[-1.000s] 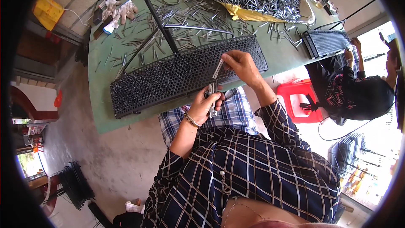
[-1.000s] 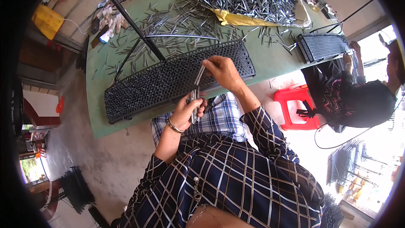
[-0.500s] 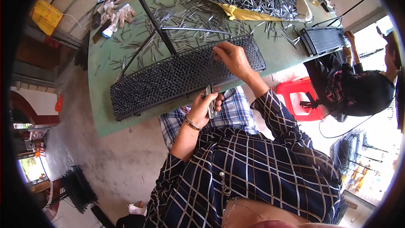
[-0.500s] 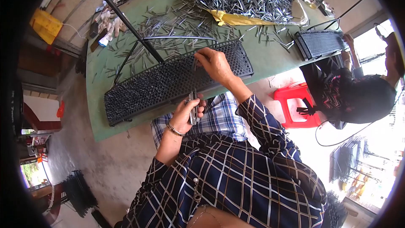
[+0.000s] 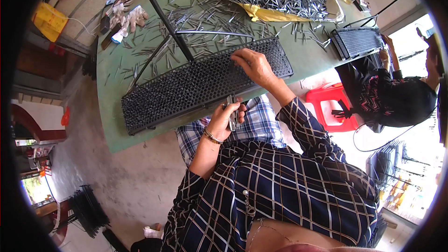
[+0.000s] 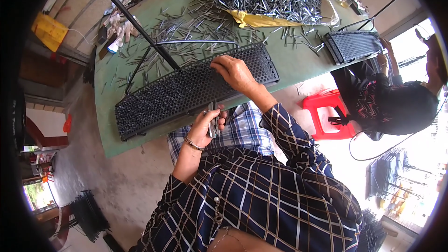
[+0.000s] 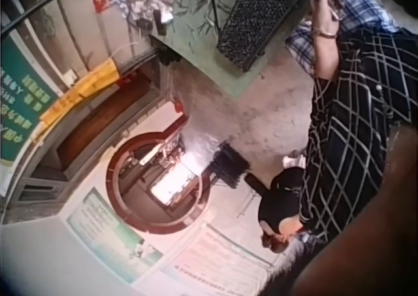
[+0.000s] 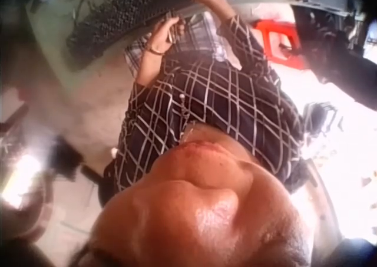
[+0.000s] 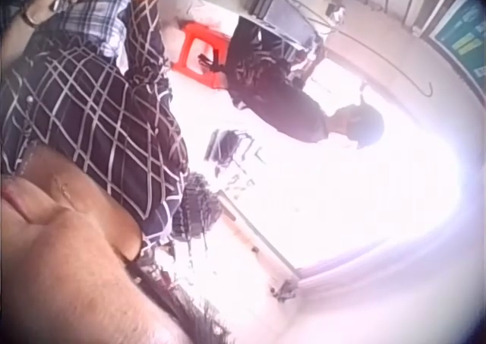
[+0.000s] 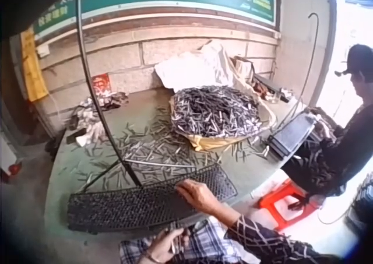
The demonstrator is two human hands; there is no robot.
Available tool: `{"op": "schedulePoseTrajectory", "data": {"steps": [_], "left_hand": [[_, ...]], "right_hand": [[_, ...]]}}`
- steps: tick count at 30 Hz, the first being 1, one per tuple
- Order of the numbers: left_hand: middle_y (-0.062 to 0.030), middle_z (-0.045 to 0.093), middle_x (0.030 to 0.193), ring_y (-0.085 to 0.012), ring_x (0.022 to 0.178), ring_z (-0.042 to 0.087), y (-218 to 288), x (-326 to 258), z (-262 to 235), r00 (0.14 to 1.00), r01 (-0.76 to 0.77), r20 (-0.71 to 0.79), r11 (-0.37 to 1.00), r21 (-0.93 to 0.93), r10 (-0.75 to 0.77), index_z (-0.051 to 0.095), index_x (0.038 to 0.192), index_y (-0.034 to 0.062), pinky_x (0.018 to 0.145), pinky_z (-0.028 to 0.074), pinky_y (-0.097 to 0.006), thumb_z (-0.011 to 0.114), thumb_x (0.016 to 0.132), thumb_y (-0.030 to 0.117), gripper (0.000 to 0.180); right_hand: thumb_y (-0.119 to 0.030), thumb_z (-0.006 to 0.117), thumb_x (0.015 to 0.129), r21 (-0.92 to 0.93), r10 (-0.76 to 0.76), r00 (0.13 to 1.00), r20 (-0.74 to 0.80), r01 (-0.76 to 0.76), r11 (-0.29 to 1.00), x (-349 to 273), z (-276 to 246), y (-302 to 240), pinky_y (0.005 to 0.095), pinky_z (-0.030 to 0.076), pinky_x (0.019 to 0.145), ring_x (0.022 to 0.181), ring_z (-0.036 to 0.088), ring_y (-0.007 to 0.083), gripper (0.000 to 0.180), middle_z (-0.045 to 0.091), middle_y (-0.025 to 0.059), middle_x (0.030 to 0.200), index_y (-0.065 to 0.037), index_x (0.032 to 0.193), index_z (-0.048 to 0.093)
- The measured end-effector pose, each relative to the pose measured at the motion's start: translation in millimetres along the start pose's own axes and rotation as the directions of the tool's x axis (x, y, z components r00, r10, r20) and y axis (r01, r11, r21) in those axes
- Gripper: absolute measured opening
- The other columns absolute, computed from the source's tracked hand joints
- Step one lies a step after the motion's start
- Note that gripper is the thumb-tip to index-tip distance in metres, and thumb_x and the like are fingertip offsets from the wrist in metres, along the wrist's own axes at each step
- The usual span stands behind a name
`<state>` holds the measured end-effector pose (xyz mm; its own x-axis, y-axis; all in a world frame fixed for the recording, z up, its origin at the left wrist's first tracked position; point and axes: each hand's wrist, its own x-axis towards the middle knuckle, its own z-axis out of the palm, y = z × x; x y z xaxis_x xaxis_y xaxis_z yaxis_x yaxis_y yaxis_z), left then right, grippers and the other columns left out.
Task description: The person is manually sorting and inserting small metal pins into a perforated metal component.
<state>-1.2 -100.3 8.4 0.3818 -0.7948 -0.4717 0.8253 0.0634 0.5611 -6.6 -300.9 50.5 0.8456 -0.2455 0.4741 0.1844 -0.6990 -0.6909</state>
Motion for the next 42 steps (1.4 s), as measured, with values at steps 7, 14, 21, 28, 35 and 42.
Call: {"op": "schedulePoseTrajectory", "data": {"steps": [7,14,21,28,35,42], "left_hand": [[-0.008,0.062,0.085,-0.0121,0.07,0.06,2.0,-2.1,5.2,1.0,-0.015,-0.016,0.998,0.064,0.016,0.056,0.107,0.0023,0.059,0.052,-0.026,0.06,0.088,0.015,0.023],[-0.008,0.062,0.084,-0.0121,0.069,0.06,-1.0,-0.2,3.6,1.0,-0.009,0.007,0.999,0.039,0.008,0.055,0.108,0.0024,0.058,0.051,-0.026,0.06,0.088,0.014,0.024],[-0.0082,0.062,0.085,-0.0123,0.069,0.06,-0.3,-0.1,5.0,1.0,-0.004,0.001,0.999,0.032,0.004,0.055,0.108,0.0012,0.058,0.051,-0.026,0.06,0.088,0.012,0.024],[-0.0086,0.062,0.086,-0.0122,0.07,0.059,5.6,-3.0,6.0,0.999,-0.045,0.027,0.998,0.044,0.044,0.054,0.109,0.0009,0.059,0.051,-0.026,0.059,0.087,0.008,0.023],[-0.0071,0.059,0.088,-0.0105,0.071,0.055,24.5,-5.0,25.7,0.984,-0.146,0.121,0.984,0.106,0.133,0.052,0.113,0.0012,0.059,0.048,-0.025,0.057,0.087,0.007,0.027],[-0.0074,0.059,0.088,-0.0112,0.072,0.055,24.4,-4.6,31.4,0.977,-0.187,0.128,0.975,0.117,0.172,0.05,0.115,0.0012,0.06,0.048,-0.025,0.058,0.088,0.008,0.029]], "right_hand": [[-0.009,0.061,0.084,-0.015,-0.028,1.0,0.004,0.028,0.999,-6.7,7.1,4.0,0.0366,0.051,0.071,0.082,0.064,0.0325,0.014,0.064,0.0146,0.09,0.0,0.095,0.063],[-0.009,0.064,0.08,-0.084,-0.103,0.994,-0.028,0.1,0.991,-10.0,11.2,4.1,0.0371,0.052,0.071,0.081,0.063,0.0313,0.013,0.064,0.0131,0.09,0.0,0.089,0.067],[-0.009,0.064,0.08,-0.099,-0.093,0.996,-0.009,0.091,0.991,-12.0,12.9,7.5,0.0369,0.052,0.071,0.08,0.063,0.03,0.013,0.064,0.0129,0.09,0.0,0.09,0.067],[-0.015,0.066,0.084,0.03,0.184,0.982,-0.04,-0.183,0.983,-19.5,2.6,-8.4,0.0323,0.052,0.066,0.076,0.065,0.0221,0.018,0.065,0.0121,0.089,0.001,0.091,0.067],[-0.025,0.062,0.09,0.305,0.255,0.891,-0.376,-0.141,0.942,37.8,-82.4,-23.4,0.0234,0.048,0.058,0.065,0.058,0.01,0.034,0.067,0.0079,0.083,0.002,0.112,0.061],[-0.028,0.066,0.087,0.311,0.378,0.846,0.375,-0.5,0.808,-17.7,-33.7,-33.8,0.0252,0.047,0.06,0.067,0.058,0.0086,0.032,0.066,0.0059,0.073,0.003,0.095,0.068]]}}
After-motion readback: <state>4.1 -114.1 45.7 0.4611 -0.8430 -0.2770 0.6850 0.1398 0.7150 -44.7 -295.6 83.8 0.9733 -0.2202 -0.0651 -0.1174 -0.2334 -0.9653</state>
